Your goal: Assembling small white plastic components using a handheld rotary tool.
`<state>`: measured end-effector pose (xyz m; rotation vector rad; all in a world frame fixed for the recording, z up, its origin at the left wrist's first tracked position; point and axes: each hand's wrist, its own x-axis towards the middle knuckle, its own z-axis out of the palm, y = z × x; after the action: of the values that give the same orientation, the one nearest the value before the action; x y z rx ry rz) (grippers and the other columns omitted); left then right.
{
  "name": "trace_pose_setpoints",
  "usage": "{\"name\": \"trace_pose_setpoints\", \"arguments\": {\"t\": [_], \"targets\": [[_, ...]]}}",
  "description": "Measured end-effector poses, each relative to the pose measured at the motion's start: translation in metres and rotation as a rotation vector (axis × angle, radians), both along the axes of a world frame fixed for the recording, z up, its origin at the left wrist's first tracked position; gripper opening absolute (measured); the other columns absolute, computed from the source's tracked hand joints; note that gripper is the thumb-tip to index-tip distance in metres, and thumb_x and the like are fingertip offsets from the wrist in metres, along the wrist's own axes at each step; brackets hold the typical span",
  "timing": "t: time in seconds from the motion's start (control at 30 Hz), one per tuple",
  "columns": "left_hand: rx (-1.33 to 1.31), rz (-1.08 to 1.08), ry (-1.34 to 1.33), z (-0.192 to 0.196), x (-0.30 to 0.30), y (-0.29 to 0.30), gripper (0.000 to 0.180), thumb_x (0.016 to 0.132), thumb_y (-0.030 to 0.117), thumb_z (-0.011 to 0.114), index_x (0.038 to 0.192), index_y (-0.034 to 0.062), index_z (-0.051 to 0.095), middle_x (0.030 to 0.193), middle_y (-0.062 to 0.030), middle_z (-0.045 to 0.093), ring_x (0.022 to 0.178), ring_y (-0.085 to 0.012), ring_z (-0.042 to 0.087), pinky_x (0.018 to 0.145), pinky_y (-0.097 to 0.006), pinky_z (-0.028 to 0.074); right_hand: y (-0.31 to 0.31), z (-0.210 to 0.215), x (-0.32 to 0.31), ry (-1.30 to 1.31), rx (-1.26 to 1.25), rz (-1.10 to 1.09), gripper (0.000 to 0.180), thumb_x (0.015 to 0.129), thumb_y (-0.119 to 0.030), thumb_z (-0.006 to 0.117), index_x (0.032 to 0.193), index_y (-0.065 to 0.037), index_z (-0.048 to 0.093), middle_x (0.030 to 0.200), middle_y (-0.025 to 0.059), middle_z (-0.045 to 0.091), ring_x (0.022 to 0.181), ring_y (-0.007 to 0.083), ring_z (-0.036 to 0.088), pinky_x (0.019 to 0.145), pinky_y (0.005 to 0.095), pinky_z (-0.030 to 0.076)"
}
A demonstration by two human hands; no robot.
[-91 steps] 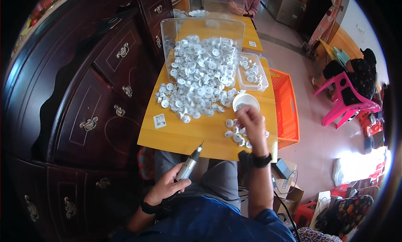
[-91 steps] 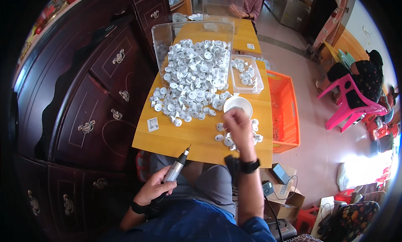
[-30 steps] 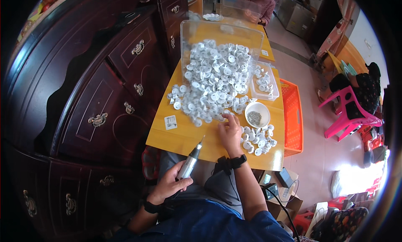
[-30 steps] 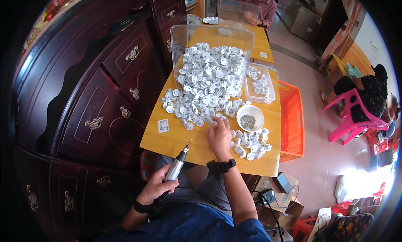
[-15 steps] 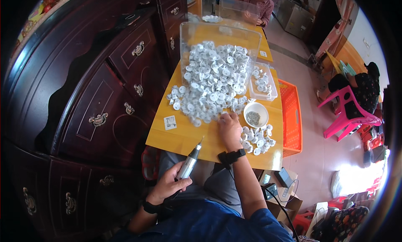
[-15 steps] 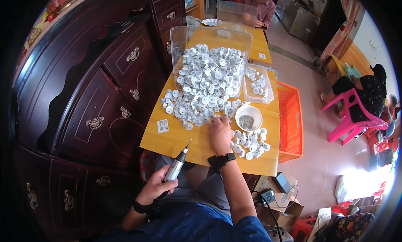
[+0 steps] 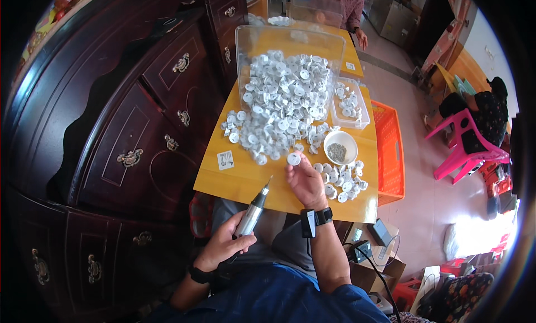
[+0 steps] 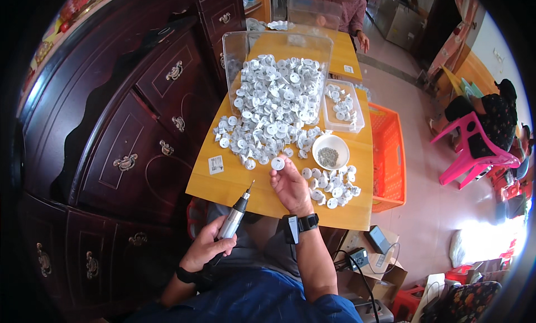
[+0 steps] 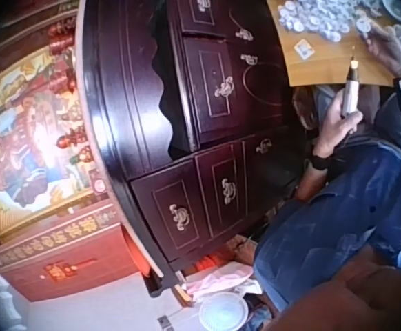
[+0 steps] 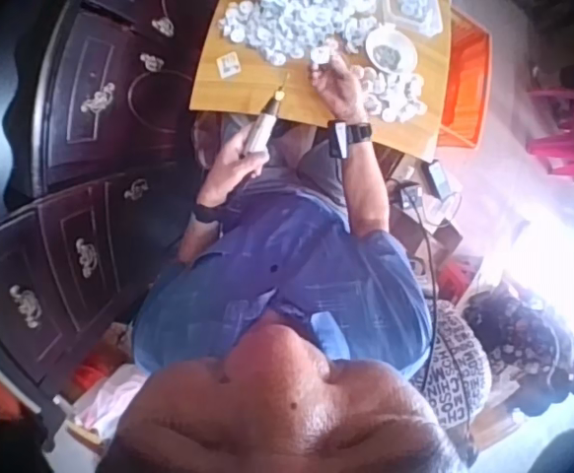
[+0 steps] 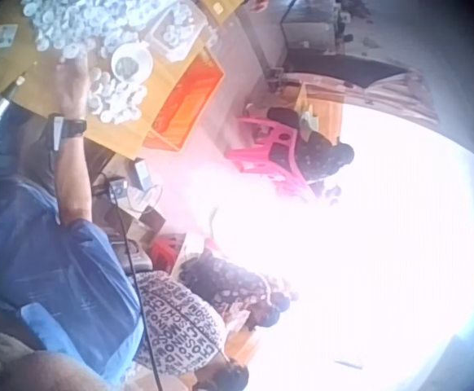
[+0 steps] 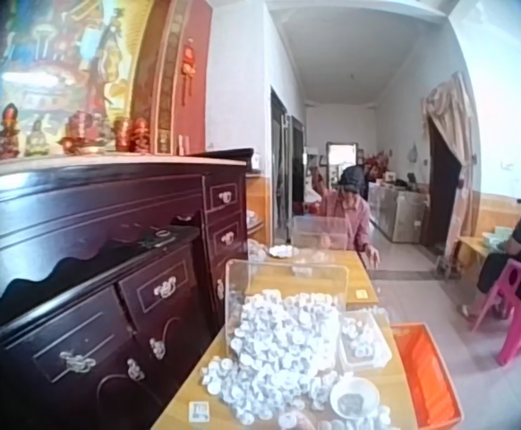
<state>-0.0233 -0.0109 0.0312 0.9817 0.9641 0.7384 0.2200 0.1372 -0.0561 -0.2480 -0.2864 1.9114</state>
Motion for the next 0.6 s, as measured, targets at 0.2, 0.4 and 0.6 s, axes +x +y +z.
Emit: {"name": "trace_pose_setpoints", "arguments": {"t": [0.2,0.4,0.6], "targets": [[0.011,-0.009,0.0,-0.005,0.004,-0.001,0.066,0.093,0.013,0.071,0.148,-0.0002,0.036,0.09,-0.0017,0.058,0.068,-0.006,0.055,0.061,-0.022,0.048,-0.014,-0.012,-0.021,-0.237,-0.042,-0.034,0.024,0.1,-0.019,0.062,0.121,-0.008,0.059,0.105,0.0016,0.062,0.09,0.0124,0.061,0.078,0.0247,0.052],[0.003,0.016,0.016,-0.011,0.002,-0.002,0.066,0.093,0.013,0.07,0.148,0.0004,0.036,0.091,-0.0021,0.058,0.069,-0.0058,0.056,0.062,-0.022,0.049,-0.025,-0.005,-0.032,-1.311,0.253,-0.22,0.022,0.097,-0.012,0.061,0.117,-0.004,0.057,0.097,0.0015,0.063,0.082,0.0074,0.058,0.071,0.0235,0.047],[0.013,0.014,0.034,-0.013,0.002,-0.001,0.066,0.093,0.013,0.07,0.148,0.0002,0.036,0.092,-0.0024,0.058,0.067,-0.0058,0.055,0.061,-0.022,0.048,-0.028,-0.013,-0.036,-1.007,0.179,-0.213,0.02,0.096,-0.008,0.061,0.115,-0.005,0.056,0.101,0.003,0.065,0.08,0.0072,0.059,0.069,0.0224,0.048]]}}
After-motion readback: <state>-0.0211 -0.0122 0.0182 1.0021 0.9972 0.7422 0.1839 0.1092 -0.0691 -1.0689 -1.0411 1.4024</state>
